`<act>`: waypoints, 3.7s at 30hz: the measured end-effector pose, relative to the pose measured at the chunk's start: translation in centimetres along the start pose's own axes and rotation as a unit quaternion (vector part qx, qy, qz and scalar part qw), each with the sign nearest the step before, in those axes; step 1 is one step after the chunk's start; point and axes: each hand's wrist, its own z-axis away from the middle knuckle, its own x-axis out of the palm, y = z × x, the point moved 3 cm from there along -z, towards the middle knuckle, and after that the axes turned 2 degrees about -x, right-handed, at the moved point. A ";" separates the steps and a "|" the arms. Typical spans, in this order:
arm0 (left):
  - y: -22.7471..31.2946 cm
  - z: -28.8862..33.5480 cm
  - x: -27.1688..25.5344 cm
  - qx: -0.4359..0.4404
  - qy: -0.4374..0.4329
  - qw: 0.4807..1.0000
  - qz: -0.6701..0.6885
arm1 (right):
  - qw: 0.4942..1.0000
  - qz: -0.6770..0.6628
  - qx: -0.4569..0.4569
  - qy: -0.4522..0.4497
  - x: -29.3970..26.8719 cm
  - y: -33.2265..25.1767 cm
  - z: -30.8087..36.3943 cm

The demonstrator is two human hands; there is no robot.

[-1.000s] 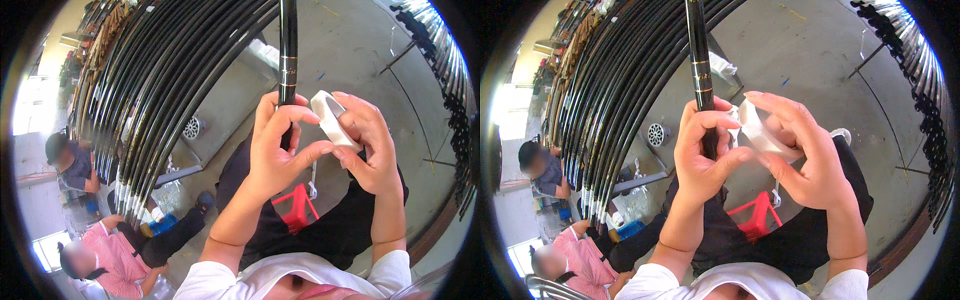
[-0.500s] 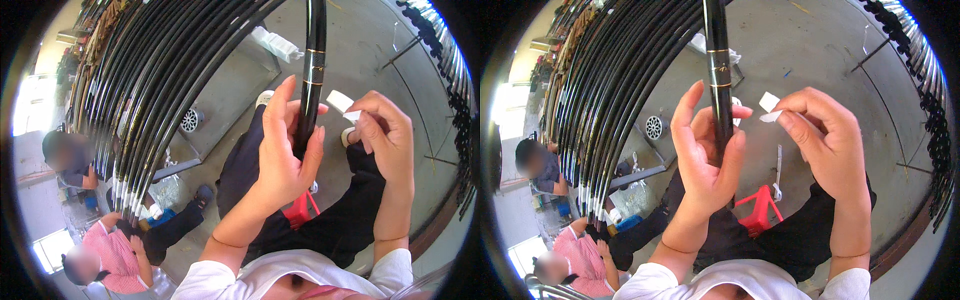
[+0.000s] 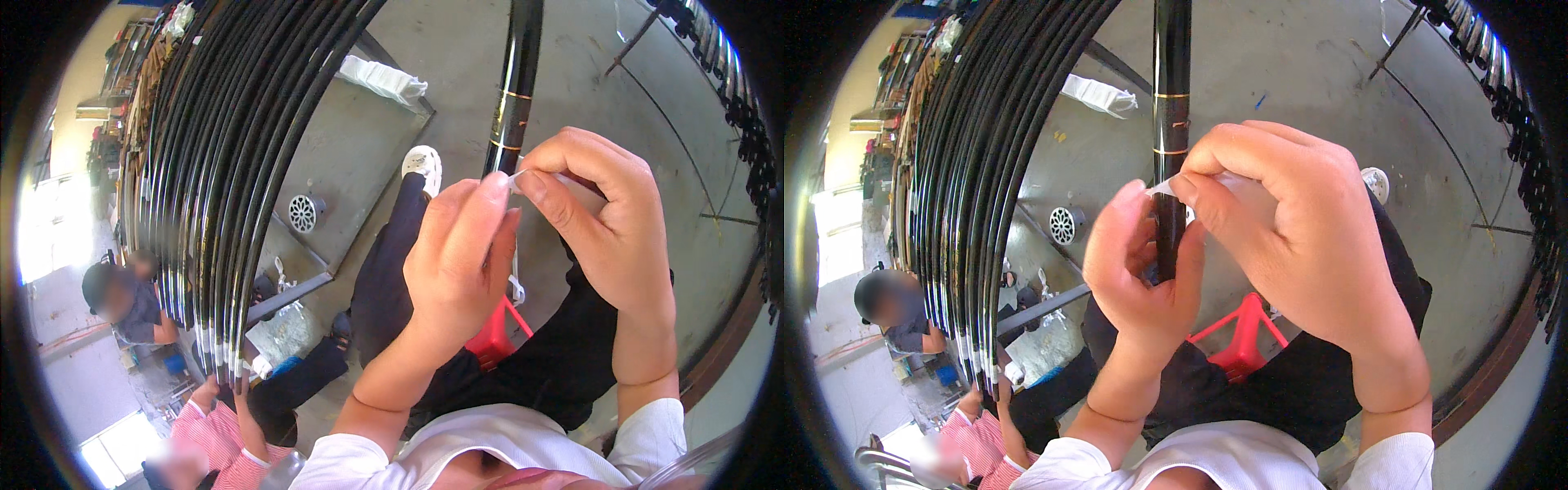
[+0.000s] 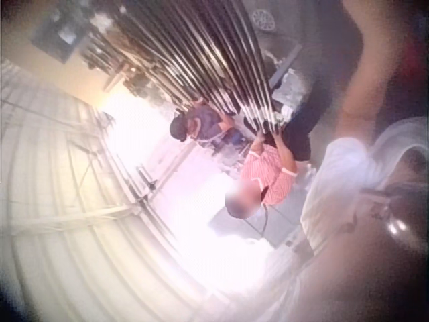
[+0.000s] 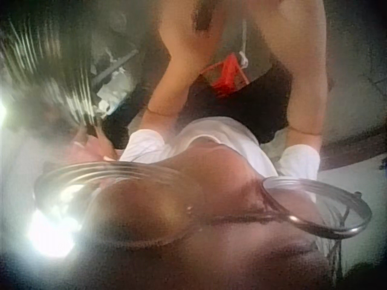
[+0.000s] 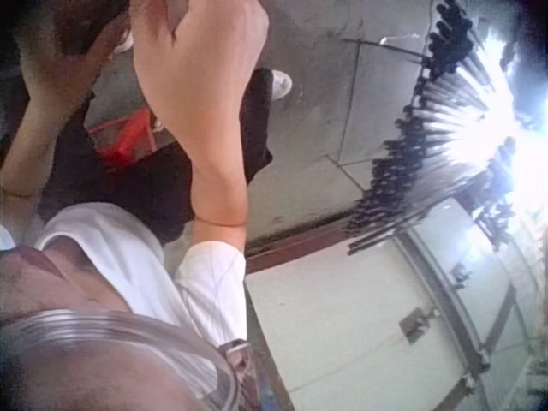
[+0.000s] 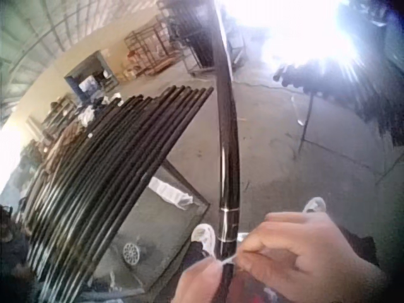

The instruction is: The person wraps white tape around the grip section of several long black poles, handling each pole individually and placing it on a table with others once completed.

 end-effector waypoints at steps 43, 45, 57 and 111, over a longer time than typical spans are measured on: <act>0.5 -0.4 0.7 0.106 -0.020 0.994 -0.017 | 0.990 -0.050 0.129 -0.013 -1.1 0.3 0.2; 0.6 -0.3 0.6 0.103 -0.020 0.994 -0.017 | 0.990 -0.052 0.128 -0.014 -1.1 0.2 0.3; 0.7 -0.2 0.4 0.096 -0.051 0.993 -0.036 | 0.991 -0.051 0.123 -0.004 -1.0 0.2 0.3; -1.1 0.7 -0.2 -0.366 -0.103 0.799 0.467 | 0.985 0.002 0.164 -0.051 -3.2 1.8 0.9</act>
